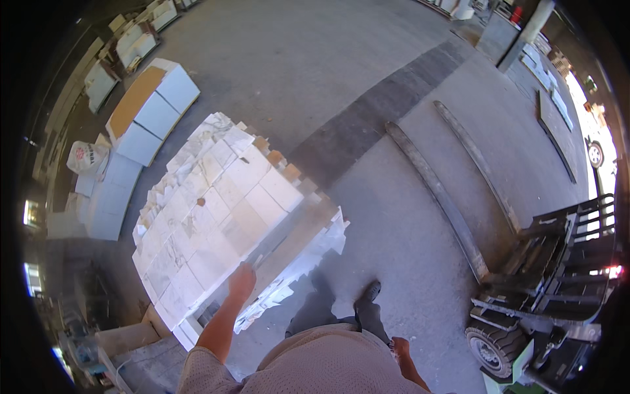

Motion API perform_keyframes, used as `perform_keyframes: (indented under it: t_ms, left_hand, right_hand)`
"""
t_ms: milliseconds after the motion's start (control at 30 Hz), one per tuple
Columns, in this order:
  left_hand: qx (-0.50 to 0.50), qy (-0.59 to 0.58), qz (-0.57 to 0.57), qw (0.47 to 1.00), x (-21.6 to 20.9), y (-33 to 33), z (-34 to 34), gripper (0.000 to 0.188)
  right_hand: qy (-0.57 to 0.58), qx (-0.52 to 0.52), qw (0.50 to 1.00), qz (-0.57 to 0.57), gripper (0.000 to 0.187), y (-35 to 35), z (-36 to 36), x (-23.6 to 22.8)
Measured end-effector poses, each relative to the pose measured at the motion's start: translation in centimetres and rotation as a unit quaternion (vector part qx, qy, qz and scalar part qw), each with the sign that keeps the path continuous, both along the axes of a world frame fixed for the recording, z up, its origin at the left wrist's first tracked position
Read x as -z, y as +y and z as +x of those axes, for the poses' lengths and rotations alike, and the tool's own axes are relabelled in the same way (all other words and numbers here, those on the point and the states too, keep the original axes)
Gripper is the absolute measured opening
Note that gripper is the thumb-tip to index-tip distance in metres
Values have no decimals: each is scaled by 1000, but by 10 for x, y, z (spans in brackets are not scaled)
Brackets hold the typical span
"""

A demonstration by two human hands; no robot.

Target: The person retrieves a roll of stretch wrap, walks to a pallet stacked with white rectangular tiles, and wraps the pallet by circling the roll around the load multiple times. The person tears off the wrap and finishes securing the pallet.

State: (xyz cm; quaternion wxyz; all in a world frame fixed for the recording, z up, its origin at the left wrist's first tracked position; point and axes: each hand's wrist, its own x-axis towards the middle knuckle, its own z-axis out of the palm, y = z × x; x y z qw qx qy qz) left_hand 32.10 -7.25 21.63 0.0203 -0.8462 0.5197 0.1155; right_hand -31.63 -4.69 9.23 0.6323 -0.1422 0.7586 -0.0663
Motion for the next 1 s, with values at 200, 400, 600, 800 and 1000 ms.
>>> perform_keyframes:
  t_ms: [200,400,600,800,1000]
  left_hand:
    - [-229,-156,0,961,9,29,-26,23]
    - [-292,28,5,956,36,34,-149,28]
    - [-301,219,106,922,76,53,-269,36]
    - [-233,311,235,891,109,47,-300,38]
    - [-95,274,264,920,136,-48,-256,39]
  right_hand:
    - [-5,-54,998,-25,15,-83,-49,16]
    - [-8,-87,993,-74,14,-175,-110,38]
    - [-111,-149,982,-33,17,-207,-174,116]
    - [-277,14,958,75,18,-213,-178,82]
    - [-16,22,990,-136,39,-247,-141,-18]
